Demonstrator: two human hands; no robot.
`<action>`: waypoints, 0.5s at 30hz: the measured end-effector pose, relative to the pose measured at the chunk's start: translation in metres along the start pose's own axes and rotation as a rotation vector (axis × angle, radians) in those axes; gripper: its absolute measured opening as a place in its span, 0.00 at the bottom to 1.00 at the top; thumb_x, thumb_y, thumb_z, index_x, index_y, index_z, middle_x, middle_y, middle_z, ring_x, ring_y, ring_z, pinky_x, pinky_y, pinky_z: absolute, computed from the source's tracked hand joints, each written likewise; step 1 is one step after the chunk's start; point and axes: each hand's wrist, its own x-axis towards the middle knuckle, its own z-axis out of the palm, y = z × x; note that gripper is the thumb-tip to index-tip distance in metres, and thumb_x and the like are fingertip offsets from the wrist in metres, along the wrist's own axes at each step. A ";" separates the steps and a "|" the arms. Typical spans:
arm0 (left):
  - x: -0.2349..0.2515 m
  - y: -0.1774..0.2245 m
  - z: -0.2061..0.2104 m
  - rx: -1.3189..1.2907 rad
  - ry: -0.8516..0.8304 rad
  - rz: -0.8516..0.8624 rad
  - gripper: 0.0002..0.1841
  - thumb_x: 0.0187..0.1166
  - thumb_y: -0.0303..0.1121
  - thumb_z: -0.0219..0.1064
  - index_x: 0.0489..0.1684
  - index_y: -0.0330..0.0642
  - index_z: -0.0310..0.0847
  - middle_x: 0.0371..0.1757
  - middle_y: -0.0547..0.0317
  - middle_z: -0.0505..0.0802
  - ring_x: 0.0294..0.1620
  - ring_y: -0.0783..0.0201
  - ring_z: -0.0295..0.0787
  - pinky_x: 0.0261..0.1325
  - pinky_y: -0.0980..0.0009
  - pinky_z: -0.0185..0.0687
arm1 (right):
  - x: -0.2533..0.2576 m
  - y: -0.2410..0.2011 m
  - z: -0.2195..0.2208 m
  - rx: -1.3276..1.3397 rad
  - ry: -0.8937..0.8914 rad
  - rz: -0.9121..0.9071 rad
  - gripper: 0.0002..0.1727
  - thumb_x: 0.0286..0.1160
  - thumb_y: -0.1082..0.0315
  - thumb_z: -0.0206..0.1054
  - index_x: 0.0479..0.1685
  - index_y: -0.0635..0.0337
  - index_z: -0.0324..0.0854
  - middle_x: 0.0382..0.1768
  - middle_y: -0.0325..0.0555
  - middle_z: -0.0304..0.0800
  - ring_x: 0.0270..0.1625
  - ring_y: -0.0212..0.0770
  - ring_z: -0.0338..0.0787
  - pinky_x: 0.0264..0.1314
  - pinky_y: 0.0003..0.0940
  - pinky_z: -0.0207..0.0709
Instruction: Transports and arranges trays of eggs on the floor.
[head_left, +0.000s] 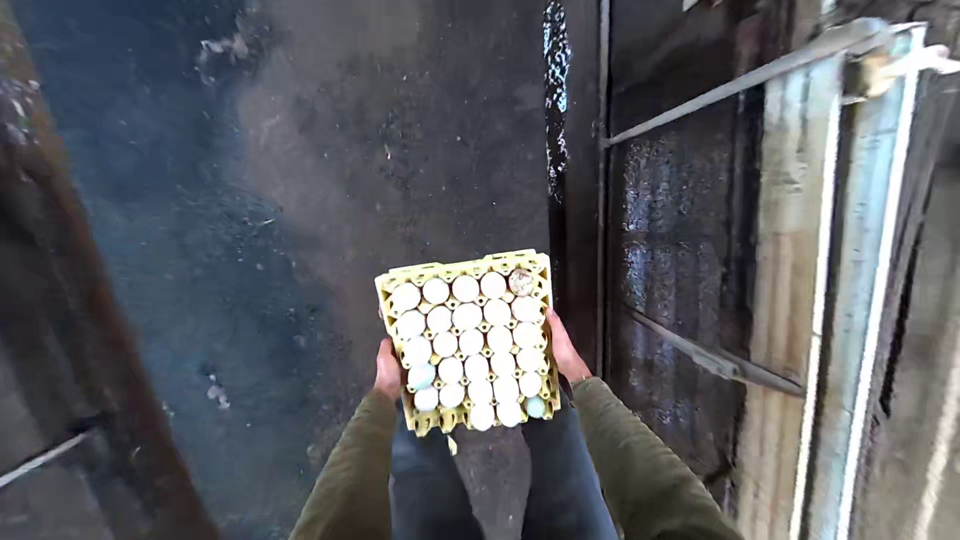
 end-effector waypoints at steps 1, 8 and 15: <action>0.036 0.002 0.008 0.020 -0.024 -0.015 0.33 0.94 0.46 0.22 0.79 0.37 0.68 0.68 0.45 0.86 0.65 0.60 0.84 0.67 0.56 0.81 | 0.030 0.003 0.008 0.003 0.030 0.005 0.38 0.91 0.42 0.39 0.88 0.62 0.60 0.83 0.57 0.71 0.82 0.41 0.74 0.83 0.41 0.70; 0.236 -0.087 0.019 0.091 0.051 -0.028 0.31 0.90 0.44 0.35 0.88 0.36 0.59 0.88 0.42 0.67 0.87 0.55 0.63 0.86 0.53 0.61 | 0.192 0.095 0.051 0.018 0.129 0.071 0.37 0.91 0.43 0.36 0.82 0.62 0.69 0.74 0.54 0.81 0.73 0.37 0.82 0.77 0.39 0.77; 0.340 -0.127 0.018 0.780 0.159 -0.082 0.35 0.89 0.53 0.36 0.90 0.39 0.56 0.95 0.39 0.51 0.97 0.43 0.33 0.92 0.38 0.20 | 0.285 0.139 0.077 0.019 0.158 0.050 0.42 0.88 0.36 0.32 0.78 0.60 0.72 0.62 0.51 0.88 0.62 0.40 0.89 0.65 0.46 0.85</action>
